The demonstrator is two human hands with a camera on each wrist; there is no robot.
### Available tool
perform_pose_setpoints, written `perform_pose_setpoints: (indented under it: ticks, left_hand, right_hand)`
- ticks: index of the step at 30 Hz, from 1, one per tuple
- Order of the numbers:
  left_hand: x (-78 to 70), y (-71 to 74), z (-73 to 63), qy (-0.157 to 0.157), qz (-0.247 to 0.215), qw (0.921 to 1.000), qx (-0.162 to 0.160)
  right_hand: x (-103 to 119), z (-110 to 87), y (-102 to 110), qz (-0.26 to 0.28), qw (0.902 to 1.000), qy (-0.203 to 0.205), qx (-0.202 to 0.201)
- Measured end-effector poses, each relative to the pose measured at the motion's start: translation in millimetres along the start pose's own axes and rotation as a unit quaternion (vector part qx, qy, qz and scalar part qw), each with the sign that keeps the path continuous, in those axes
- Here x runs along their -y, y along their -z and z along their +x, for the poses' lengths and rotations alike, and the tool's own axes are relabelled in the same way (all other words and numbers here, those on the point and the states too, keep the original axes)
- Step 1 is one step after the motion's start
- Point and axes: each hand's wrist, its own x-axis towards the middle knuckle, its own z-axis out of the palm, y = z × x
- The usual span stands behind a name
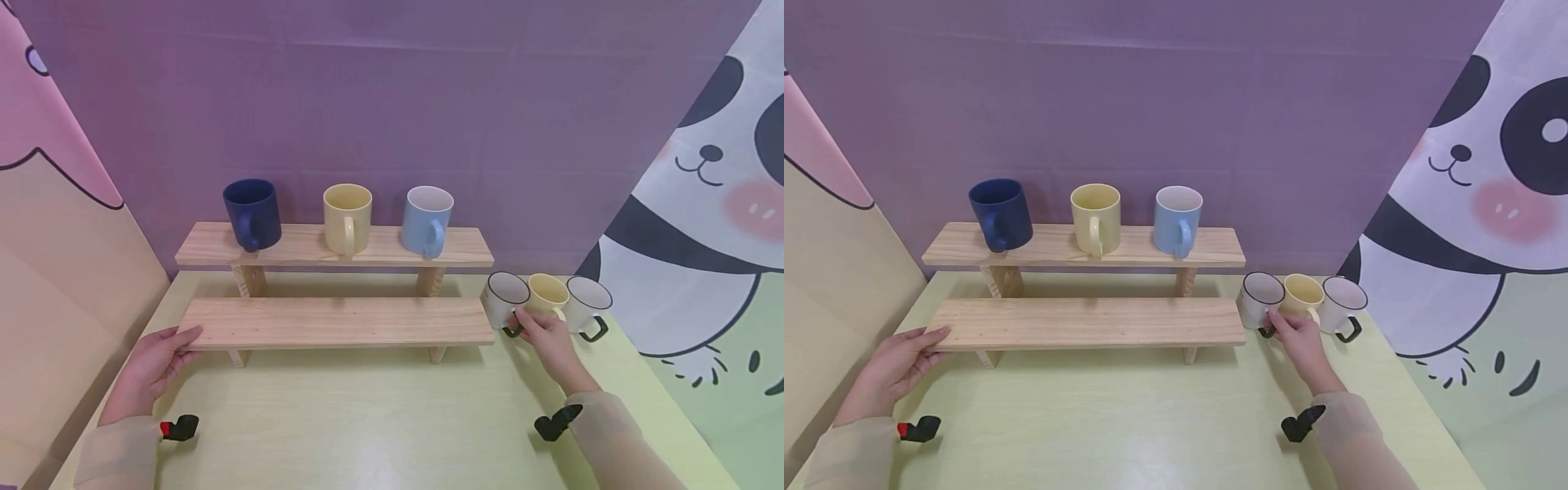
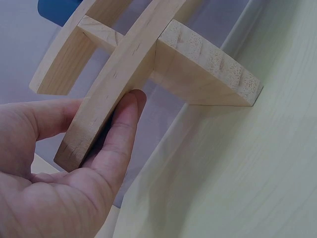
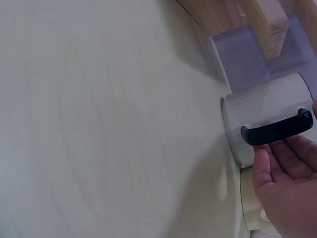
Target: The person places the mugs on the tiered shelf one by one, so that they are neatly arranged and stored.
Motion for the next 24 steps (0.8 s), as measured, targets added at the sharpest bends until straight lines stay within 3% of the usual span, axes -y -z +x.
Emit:
perform_pose_setpoints:
  ticks: [8,16,24]
  left_hand:
    - [0.7,0.7,-0.1,-0.002,-0.006,1.0,0.002]
    - [-1.6,0.0,-0.7,0.002,-0.016,0.9999,-0.001]
    - [-0.2,0.4,1.3,0.0,-0.029,0.9996,-0.002]
  right_hand:
    - [-9.5,8.4,-2.6,0.026,0.9991,0.007,0.032]
    - [-10.9,9.0,-10.2,0.133,0.9895,0.019,0.053]
    - [-4.9,4.6,-13.6,0.2,0.9789,0.012,0.039]
